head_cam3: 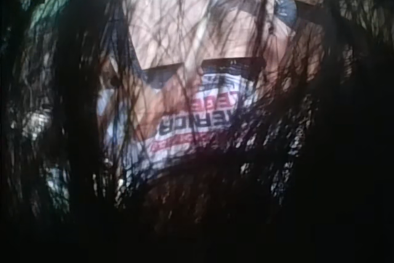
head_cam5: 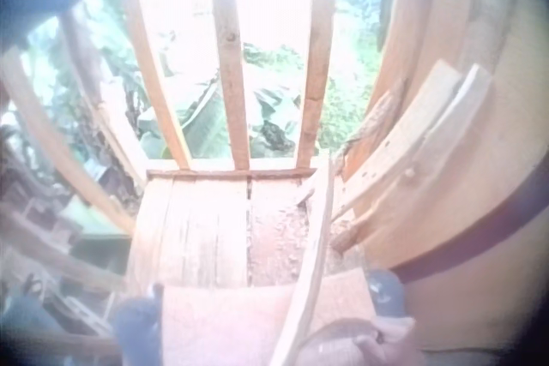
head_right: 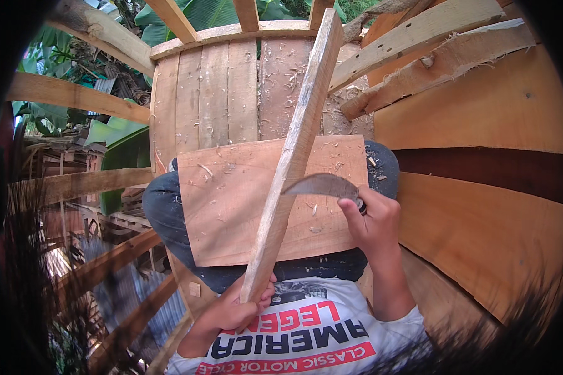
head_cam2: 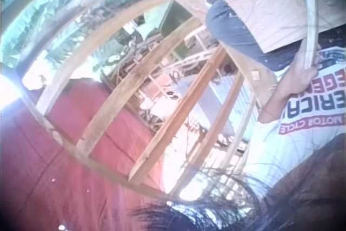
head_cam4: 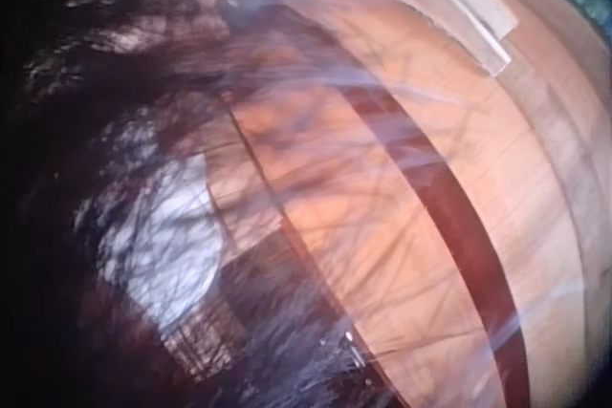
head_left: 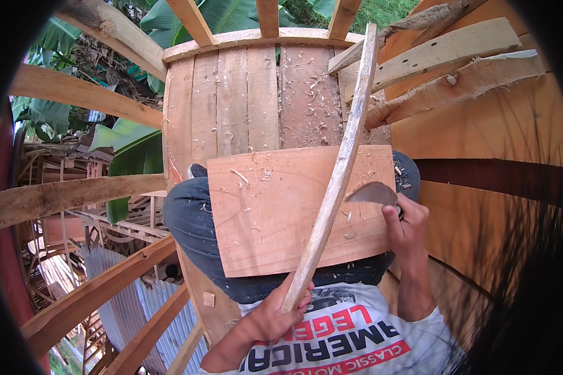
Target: The person is sitting on a wooden platform and using a curved knife to shave and shape a long, thin piece of wood. They hold the wood with their left hand and use the knife with their right hand to remove thin strips of wood, creating shavings that fall onto the platform.
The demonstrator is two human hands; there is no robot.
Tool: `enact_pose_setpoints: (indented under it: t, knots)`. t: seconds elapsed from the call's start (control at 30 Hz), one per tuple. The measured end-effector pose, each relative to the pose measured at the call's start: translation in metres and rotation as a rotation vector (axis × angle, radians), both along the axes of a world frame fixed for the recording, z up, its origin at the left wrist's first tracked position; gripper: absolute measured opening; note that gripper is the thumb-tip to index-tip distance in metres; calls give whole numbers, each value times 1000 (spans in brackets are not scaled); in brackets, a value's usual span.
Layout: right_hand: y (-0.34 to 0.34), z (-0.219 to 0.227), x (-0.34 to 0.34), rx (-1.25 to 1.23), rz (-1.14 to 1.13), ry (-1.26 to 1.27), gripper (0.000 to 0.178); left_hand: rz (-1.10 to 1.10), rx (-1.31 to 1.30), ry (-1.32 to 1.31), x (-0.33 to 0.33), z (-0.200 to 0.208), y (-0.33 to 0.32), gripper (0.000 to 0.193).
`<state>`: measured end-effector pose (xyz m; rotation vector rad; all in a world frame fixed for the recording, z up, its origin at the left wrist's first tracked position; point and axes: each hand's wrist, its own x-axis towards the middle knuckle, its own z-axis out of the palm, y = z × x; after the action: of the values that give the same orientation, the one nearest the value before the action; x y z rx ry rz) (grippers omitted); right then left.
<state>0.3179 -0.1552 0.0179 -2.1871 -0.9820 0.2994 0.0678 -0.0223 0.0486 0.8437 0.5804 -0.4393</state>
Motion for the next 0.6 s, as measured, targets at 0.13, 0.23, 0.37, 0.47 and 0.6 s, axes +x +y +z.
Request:
enact_pose_setpoints:
  t: [0.13,0.23,0.37,0.47,0.6]
  knots:
    - [2,6,-26,69,383,-68,54,-49,79,-33,6,3,7,49]
    - [5,-8,-23,2,249,-228,58,-24,127,16,16,7,4,54]
    - [2,-10,-26,2,167,-221,59,-15,51,0,23,5,4,54]
    - [2,-9,-24,28,0,-102,62,-19,-16,6,24,7,5,55]
    - [-22,-22,41,79,-451,48,66,-110,-19,-44,0,5,-12,56]
